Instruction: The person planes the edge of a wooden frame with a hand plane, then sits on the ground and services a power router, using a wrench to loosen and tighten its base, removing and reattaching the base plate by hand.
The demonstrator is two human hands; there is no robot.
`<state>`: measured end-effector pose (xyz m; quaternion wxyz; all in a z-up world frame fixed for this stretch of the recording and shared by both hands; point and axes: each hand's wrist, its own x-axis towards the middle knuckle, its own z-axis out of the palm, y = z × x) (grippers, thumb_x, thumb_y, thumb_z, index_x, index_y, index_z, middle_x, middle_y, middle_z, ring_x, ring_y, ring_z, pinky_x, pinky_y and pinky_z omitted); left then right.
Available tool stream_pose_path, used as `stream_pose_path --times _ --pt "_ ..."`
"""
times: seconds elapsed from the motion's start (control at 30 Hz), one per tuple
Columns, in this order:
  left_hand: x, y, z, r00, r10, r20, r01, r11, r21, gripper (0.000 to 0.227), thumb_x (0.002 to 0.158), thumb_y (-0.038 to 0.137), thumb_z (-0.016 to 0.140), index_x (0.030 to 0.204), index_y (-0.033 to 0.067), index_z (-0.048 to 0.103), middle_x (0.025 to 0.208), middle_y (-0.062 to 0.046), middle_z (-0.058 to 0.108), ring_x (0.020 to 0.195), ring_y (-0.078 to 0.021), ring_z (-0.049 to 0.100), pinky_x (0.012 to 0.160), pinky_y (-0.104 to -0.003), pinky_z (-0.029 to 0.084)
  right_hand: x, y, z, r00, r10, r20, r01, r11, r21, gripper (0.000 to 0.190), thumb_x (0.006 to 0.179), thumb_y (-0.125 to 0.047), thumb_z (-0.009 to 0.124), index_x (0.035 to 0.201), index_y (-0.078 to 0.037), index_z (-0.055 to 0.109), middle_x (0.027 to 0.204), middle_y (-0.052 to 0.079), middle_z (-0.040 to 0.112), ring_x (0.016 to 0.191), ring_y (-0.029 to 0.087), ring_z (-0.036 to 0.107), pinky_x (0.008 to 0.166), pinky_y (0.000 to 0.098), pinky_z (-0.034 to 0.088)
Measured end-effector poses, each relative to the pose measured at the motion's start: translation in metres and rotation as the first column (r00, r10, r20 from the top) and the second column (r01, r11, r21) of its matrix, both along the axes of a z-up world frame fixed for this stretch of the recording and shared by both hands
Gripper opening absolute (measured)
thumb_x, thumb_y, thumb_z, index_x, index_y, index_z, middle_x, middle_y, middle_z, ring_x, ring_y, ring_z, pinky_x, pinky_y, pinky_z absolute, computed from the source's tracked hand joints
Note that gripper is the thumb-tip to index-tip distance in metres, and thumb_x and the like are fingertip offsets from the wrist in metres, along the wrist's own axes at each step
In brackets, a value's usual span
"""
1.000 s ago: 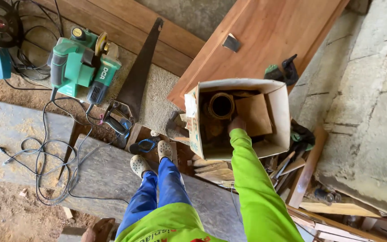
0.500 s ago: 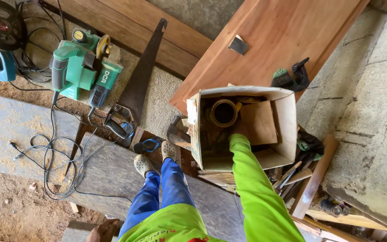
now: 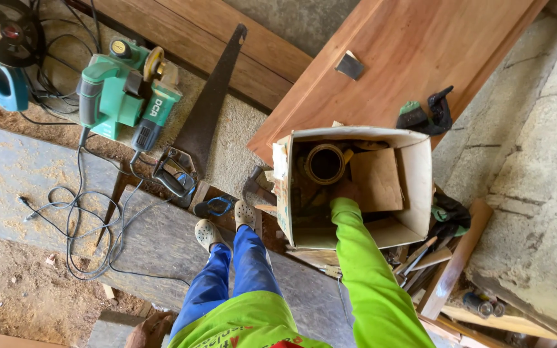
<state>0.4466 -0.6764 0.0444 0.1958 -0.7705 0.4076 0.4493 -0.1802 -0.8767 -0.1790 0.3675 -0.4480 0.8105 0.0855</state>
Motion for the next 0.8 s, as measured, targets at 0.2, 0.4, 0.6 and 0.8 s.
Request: stream_pose_path --times 0.2,0.4,0.6,0.8 --pt "-0.010 -0.018 0.014 0.999 0.024 -0.035 -0.023 0.999 0.034 0.040 0.091 0.046 0.062 0.126 0.0297 0.074 0.103 -0.012 0.085 0.106 -0.0254 0.081 0.091 -0.040 0.063 -0.007 0.023 -0.082 0.943 0.075 -0.325 -0.160 0.956 -0.245 0.053 0.092 -0.048 0.065 0.129 -0.010 0.064 0.122 0.017 0.071 0.108 0.033 0.070 0.088 0.0454 0.056" --pt "-0.006 -0.015 0.018 0.998 0.047 -0.034 -0.045 0.997 0.059 0.038 0.093 0.046 0.062 0.124 0.0265 0.074 0.112 -0.010 0.081 0.112 -0.0281 0.077 0.093 -0.041 0.062 -0.012 0.019 -0.073 0.995 0.064 -0.079 -0.062 0.998 0.021 0.042 0.099 -0.042 0.061 0.131 -0.016 0.066 0.131 0.015 0.070 0.116 0.033 0.068 0.098 0.0448 0.055" --pt "-0.010 0.002 0.023 0.995 0.081 -0.065 -0.085 0.994 -0.066 0.040 0.091 0.046 0.061 0.119 0.0209 0.075 0.101 -0.013 0.084 0.100 -0.0279 0.081 0.089 -0.041 0.062 0.002 0.001 0.022 0.983 0.145 0.115 -0.159 0.980 0.123 0.032 0.099 -0.036 0.060 0.118 -0.014 0.073 0.113 0.013 0.074 0.099 0.030 0.071 0.087 0.0438 0.057" --pt "-0.019 -0.011 0.012 0.998 -0.007 -0.062 -0.002 0.989 -0.146 0.040 0.090 0.048 0.062 0.115 0.0199 0.077 0.107 -0.013 0.079 0.101 -0.0317 0.076 0.090 -0.041 0.058 -0.039 -0.014 0.056 0.893 0.286 0.348 -0.361 0.917 0.172 0.028 0.099 -0.028 0.058 0.103 -0.012 0.081 0.092 0.011 0.079 0.079 0.025 0.074 0.074 0.0427 0.059"
